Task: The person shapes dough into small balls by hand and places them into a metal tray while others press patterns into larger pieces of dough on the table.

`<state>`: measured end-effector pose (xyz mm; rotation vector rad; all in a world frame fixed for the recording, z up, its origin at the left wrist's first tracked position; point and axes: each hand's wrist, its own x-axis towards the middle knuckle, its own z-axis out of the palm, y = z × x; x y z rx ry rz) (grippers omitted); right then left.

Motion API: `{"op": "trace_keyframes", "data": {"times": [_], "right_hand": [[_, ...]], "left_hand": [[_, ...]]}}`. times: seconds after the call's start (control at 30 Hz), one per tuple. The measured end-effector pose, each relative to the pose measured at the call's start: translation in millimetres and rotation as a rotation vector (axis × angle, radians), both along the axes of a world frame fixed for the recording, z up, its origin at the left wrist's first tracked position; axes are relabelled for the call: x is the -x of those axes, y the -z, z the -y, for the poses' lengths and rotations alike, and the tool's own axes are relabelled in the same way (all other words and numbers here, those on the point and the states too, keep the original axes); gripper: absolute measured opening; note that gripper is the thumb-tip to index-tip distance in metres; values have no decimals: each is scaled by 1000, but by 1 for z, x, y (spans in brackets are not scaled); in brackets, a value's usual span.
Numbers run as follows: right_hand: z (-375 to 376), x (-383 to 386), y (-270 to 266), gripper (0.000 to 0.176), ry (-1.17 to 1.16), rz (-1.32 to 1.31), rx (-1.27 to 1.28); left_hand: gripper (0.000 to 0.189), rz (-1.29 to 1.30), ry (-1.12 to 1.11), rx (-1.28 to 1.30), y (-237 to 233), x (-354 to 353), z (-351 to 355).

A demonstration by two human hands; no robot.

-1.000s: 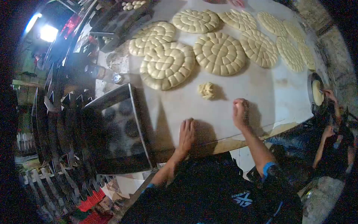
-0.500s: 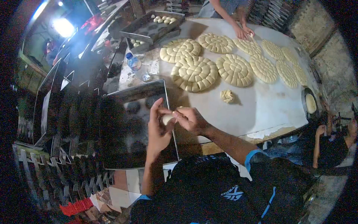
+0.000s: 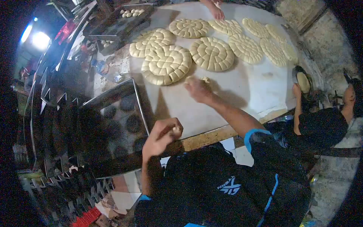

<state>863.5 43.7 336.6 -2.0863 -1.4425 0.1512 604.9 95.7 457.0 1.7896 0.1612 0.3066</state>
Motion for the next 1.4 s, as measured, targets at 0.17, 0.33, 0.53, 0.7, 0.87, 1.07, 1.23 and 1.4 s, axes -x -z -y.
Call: {"op": "trace_keyframes", "data": {"times": [0.17,0.33,0.53,0.7,0.87,1.07,1.23,1.4], "right_hand": [[33,-87,38,40,145,-175,-78],[56,-102,37,42,249,-234,-227],[104,-23,49,35,-53,-1622,-59],[116,-6,-17,29,-97,-1060,15],[106,29,-58,27,-255,-895,-234],[123,113,-56,24,-123,-362,-325],[186,126,25,23,-9,-72,-167],[227,74,33,25,277,-44,-32]], "left_hand": [[32,-190,-197,137,10,-48,18],[23,-455,-362,199,51,-117,57],[25,-373,-568,-287,105,-138,96],[33,-312,-569,-52,100,-109,94],[39,-55,-541,-191,37,-87,100],[17,-223,-599,-368,40,-16,121],[22,-263,-372,-262,91,11,160],[26,-345,-84,0,94,-4,165]]}}
